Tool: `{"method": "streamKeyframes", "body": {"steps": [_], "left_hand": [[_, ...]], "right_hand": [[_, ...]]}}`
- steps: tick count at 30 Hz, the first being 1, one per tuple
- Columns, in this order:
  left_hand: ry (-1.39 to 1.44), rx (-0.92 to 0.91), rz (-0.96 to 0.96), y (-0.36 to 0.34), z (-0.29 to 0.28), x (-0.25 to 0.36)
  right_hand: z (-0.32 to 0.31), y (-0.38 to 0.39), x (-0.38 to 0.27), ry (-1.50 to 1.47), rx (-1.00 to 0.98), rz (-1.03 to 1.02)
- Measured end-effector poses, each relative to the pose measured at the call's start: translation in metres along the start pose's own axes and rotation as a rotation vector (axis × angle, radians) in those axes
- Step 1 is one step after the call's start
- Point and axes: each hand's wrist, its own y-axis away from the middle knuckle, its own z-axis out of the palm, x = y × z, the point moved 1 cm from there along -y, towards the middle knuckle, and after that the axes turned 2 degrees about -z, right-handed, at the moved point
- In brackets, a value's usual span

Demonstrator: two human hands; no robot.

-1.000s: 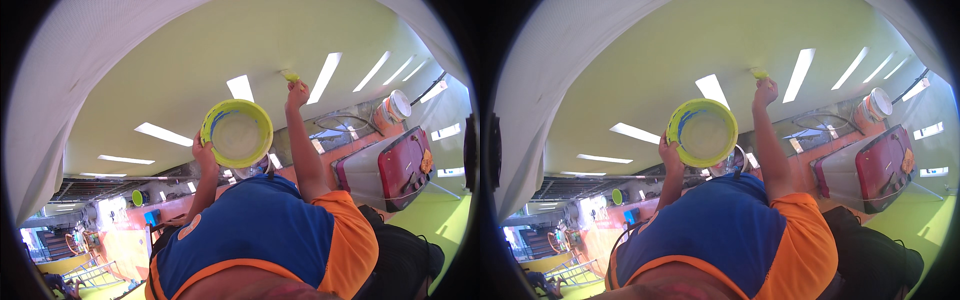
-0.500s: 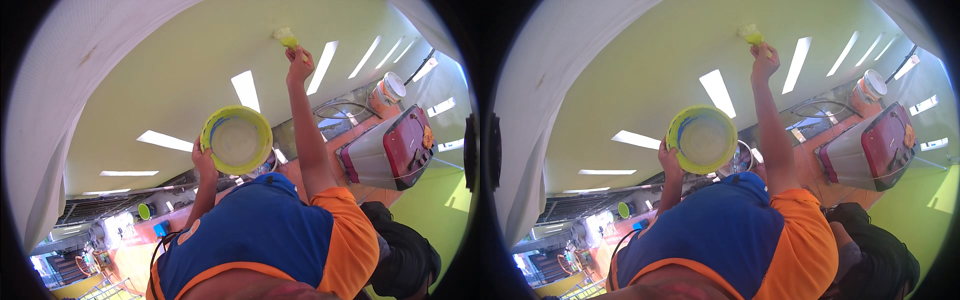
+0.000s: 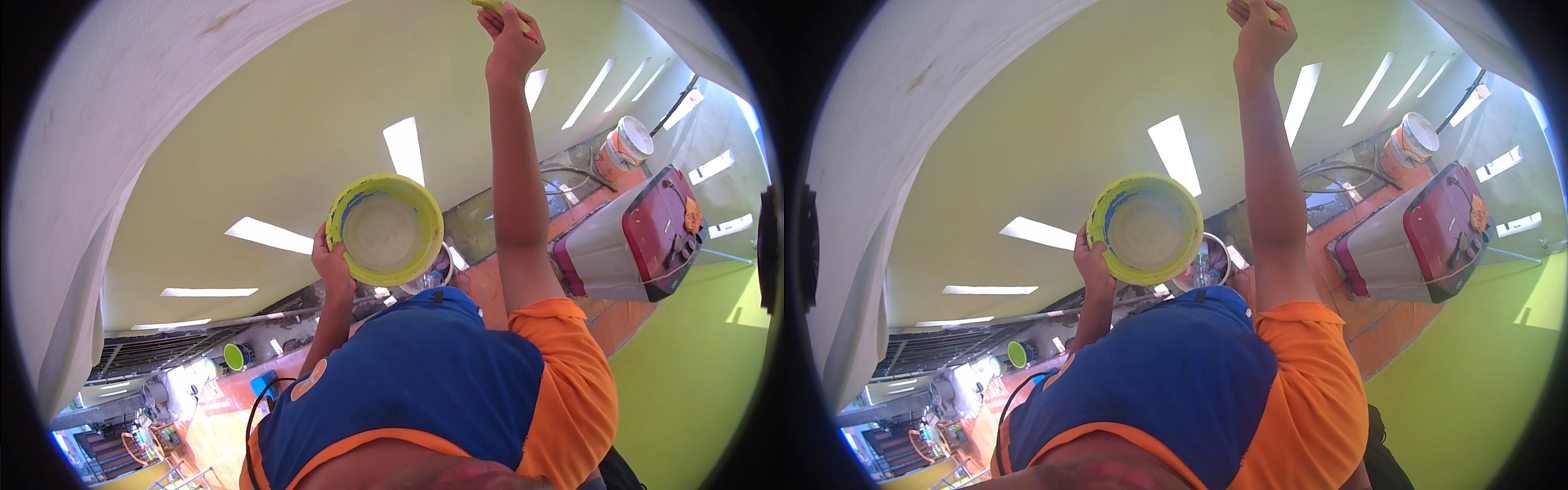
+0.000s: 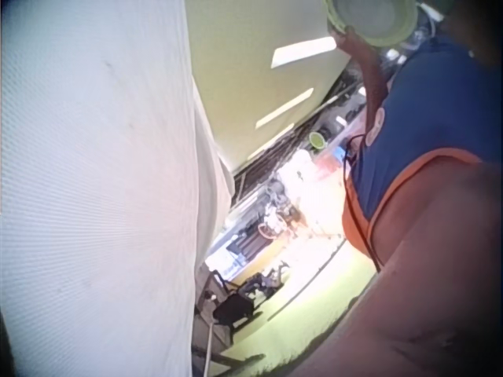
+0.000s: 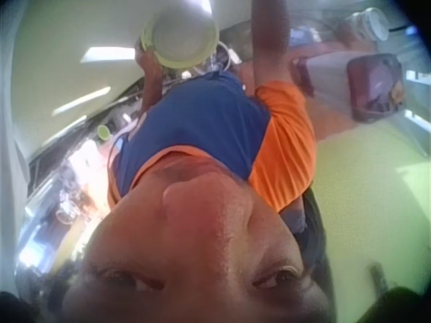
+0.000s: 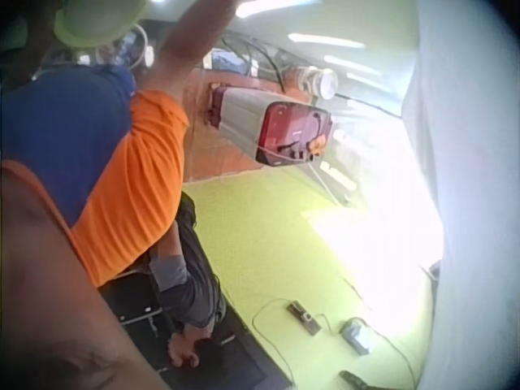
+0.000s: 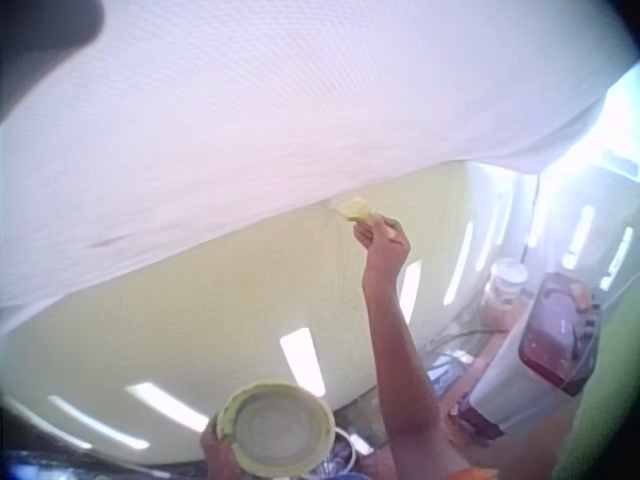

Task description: The person paints a ceiling using a small brush and a yellow paint container. They repeatedly dip the brush into the container and apply paint to the ceiling in short strokes, working across different sections.

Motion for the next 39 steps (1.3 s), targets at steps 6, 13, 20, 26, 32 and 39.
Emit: {"method": "streamKeyframes", "body": {"steps": [6,13,20,26,32,39], "left_hand": [[0.014,0.017,-0.017,0.000,-0.003,-0.002],[-0.013,0.027,0.005,-0.004,0.000,-0.001],[0.021,0.016,0.007,-0.002,0.001,-0.003],[0.055,0.051,-0.025,0.000,0.002,-0.005],[0.001,0.050,0.004,0.000,0.005,-0.009],[-0.004,0.036,0.011,0.001,0.016,-0.014]], "right_hand": [[-0.114,0.081,0.091,0.185,0.117,0.195],[-0.138,0.102,0.111,0.379,0.159,0.346],[0.001,0.026,0.014,-0.025,-0.042,0.024],[-0.104,0.100,0.100,0.173,0.174,0.145],[-0.185,0.130,0.140,0.383,0.349,0.398],[-0.068,0.002,0.037,0.077,0.078,0.036]]}}
